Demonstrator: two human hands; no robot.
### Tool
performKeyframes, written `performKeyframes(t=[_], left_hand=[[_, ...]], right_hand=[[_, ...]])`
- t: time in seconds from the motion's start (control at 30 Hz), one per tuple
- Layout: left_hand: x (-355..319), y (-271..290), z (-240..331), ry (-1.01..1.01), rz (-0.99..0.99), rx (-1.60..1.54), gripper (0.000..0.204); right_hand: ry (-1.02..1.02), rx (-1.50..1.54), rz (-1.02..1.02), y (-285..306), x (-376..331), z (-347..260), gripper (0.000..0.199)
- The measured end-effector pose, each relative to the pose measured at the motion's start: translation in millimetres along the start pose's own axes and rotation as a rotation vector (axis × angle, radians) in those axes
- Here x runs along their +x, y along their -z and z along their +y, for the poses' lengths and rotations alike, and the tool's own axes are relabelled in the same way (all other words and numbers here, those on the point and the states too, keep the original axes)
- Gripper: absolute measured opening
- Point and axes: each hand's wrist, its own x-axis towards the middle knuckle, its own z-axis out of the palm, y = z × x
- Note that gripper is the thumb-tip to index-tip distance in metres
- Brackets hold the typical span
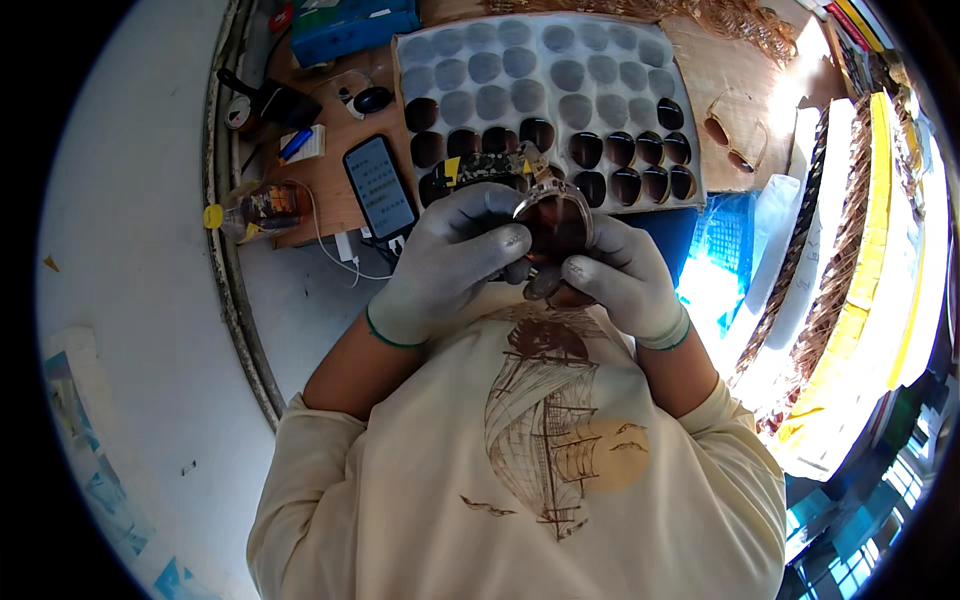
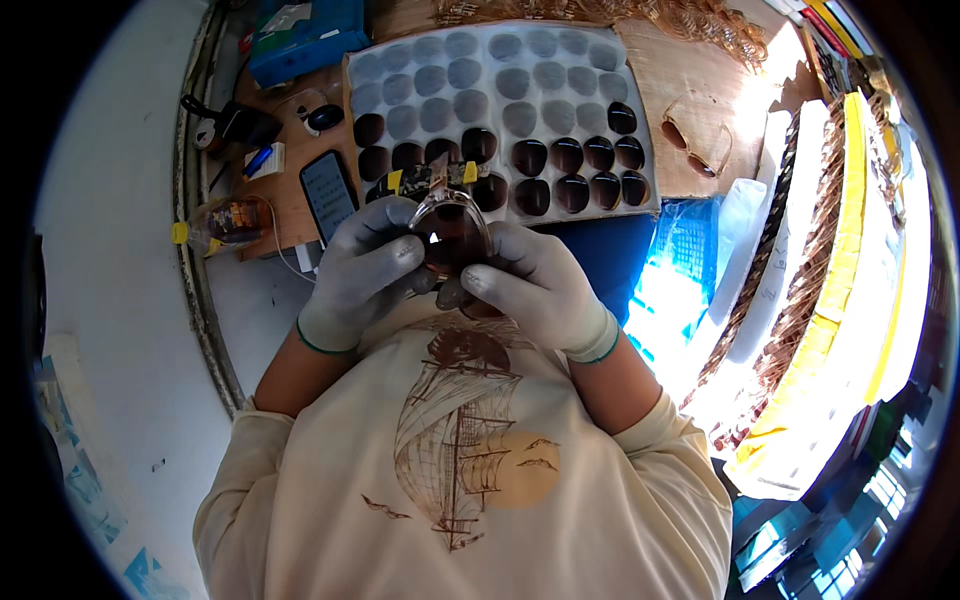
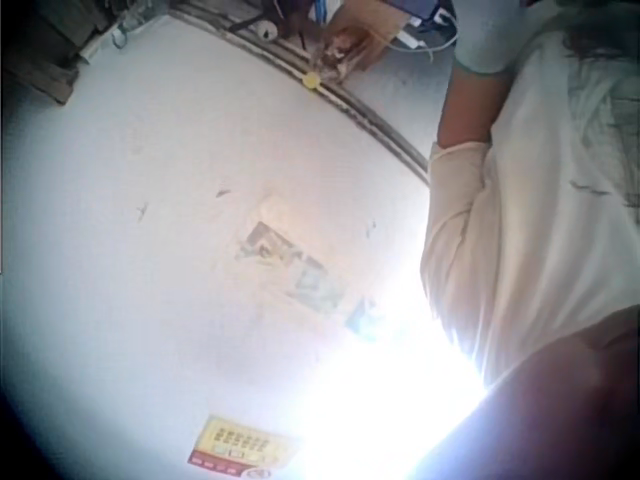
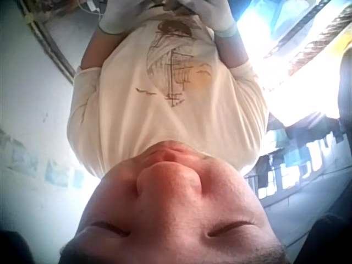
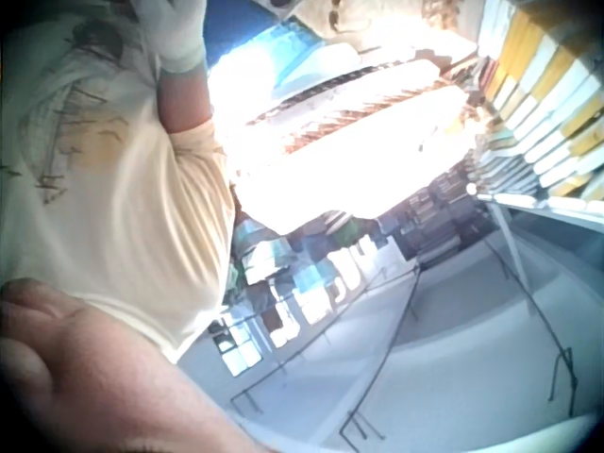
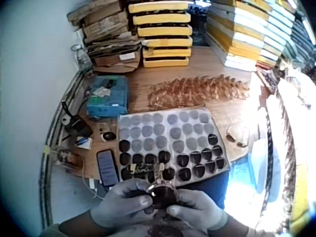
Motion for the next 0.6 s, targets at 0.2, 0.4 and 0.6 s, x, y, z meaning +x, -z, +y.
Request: performKeyframes(t=[0.2,0.4,0.6], left_hand=[[-4.3,-2.8,5.7,-0.084,-0.033,0.253,0.02],[-3.6,-3.1,-0.1,-0.145,-0.01,0.314,0.011],[-4.4,1.2,-3.3,-0.035,0.026,0.366,0.014]], right_hand=[[-0.015,-0.039,0.058,-9.9,-4.0,7.7,0.031],[-0.029,-0.193,0.167,-11.0,-7.2,15.1,0.027],[0.02,-0.305,0.238,-18.9,-9.6,11.8,0.025]])
